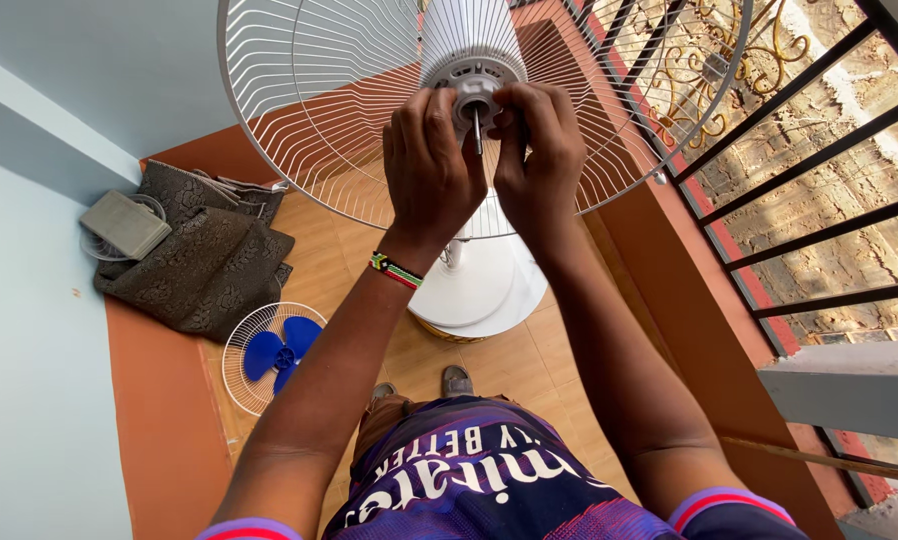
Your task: The person assembles a standing electric fan by hand. They wrap the power cord around the stand, attach the rear grille, mount the blue fan blades onto the motor shaft, and secure the front grille. The person then uses a screwdriver to tighten the central nut and finishes by adjusting the fan head.
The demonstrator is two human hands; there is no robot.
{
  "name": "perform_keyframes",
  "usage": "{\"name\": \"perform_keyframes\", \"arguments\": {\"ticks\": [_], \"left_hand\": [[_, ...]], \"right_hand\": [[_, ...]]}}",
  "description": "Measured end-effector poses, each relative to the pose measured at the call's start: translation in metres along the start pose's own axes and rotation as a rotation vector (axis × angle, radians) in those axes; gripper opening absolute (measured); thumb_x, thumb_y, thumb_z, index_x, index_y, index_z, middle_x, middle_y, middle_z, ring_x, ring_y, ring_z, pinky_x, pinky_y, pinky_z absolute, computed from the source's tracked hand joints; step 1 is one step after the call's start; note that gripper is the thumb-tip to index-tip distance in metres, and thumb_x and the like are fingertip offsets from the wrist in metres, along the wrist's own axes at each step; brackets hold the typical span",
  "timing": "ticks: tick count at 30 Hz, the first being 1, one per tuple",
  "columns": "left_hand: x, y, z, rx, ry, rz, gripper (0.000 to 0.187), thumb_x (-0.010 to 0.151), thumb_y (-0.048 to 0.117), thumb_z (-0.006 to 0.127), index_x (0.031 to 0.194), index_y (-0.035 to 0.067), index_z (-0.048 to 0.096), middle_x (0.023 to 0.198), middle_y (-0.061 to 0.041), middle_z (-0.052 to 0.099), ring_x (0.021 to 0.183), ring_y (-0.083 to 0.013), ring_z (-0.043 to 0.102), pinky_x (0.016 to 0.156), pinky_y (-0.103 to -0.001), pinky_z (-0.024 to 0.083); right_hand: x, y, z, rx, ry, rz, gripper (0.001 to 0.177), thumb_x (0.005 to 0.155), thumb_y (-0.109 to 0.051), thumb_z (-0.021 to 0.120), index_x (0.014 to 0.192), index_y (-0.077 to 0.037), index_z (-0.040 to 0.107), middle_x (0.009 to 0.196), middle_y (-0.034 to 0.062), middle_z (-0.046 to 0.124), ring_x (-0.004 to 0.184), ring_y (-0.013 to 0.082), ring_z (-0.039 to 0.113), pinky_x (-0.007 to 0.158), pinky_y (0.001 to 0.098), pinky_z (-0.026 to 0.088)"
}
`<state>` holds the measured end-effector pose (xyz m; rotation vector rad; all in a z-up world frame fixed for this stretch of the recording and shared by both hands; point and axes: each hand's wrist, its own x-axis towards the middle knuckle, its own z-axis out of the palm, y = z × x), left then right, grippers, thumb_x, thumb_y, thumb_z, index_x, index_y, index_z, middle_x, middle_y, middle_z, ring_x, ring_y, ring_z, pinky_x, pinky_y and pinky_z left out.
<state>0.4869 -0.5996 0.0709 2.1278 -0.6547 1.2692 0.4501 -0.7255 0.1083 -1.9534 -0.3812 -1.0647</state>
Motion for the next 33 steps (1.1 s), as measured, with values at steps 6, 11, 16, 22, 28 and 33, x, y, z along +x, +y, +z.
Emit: {"name": "perform_keyframes", "arguments": {"ticks": [6,11,16,22,28,33], "left_hand": [[0.006,-0.005,-0.006,0.003,-0.025,0.125,0.042,0.102,0.011,0.066,0.137,-0.004,0.047,0.129,-0.018,0.05,0.116,-0.0337,0.056,0.1,-0.045,0.048],[0.01,-0.012,-0.004,-0.037,-0.028,0.22,0.05,0.101,0.013,0.07,0.139,-0.007,0.046,0.129,-0.02,0.048,0.115,-0.0337,0.056,0.099,-0.045,0.051],[0.011,-0.021,0.002,-0.044,-0.035,0.291,0.057,0.1,0.015,0.077,0.141,-0.008,0.045,0.13,-0.02,0.048,0.115,-0.0329,0.056,0.099,-0.042,0.053],[0.013,-0.021,0.007,-0.068,-0.035,0.312,0.059,0.097,0.01,0.078,0.141,-0.009,0.045,0.131,-0.021,0.047,0.114,-0.0339,0.056,0.1,-0.042,0.053],[0.019,-0.028,-0.003,-0.125,-0.113,0.381,0.061,0.094,0.008,0.077,0.143,-0.011,0.046,0.134,-0.019,0.048,0.118,-0.0338,0.055,0.104,-0.041,0.053],[0.032,-0.035,-0.013,-0.139,-0.201,0.504,0.06,0.097,0.015,0.078,0.142,-0.013,0.049,0.134,-0.02,0.049,0.119,-0.0334,0.056,0.105,-0.041,0.053]], "right_hand": [[-0.015,-0.001,0.017,0.175,0.139,0.13,0.019,0.104,0.015,0.054,0.114,0.004,0.065,0.111,0.01,0.062,0.094,0.0161,0.072,0.083,0.0275,0.065],[-0.017,0.002,0.019,0.157,0.179,0.19,0.024,0.102,0.015,0.049,0.112,0.004,0.068,0.106,0.0093,0.065,0.092,0.0157,0.072,0.082,0.0287,0.063],[-0.02,0.004,0.022,0.232,0.205,0.285,0.023,0.102,0.012,0.049,0.111,0.003,0.068,0.103,0.0084,0.068,0.091,0.0143,0.071,0.082,0.028,0.062],[-0.02,0.004,0.024,0.358,0.243,0.405,0.023,0.102,0.011,0.049,0.11,0.005,0.07,0.097,0.0081,0.071,0.091,0.0136,0.069,0.087,0.0289,0.06],[-0.024,0.002,0.026,0.676,0.262,0.57,0.022,0.104,0.007,0.047,0.109,0.007,0.069,0.101,0.0103,0.072,0.093,0.0153,0.072,0.093,0.0314,0.063],[-0.031,0.004,0.028,0.854,0.308,0.7,0.02,0.106,0.002,0.05,0.115,0.007,0.067,0.107,0.0119,0.07,0.097,0.0157,0.071,0.093,0.0307,0.062]]}}
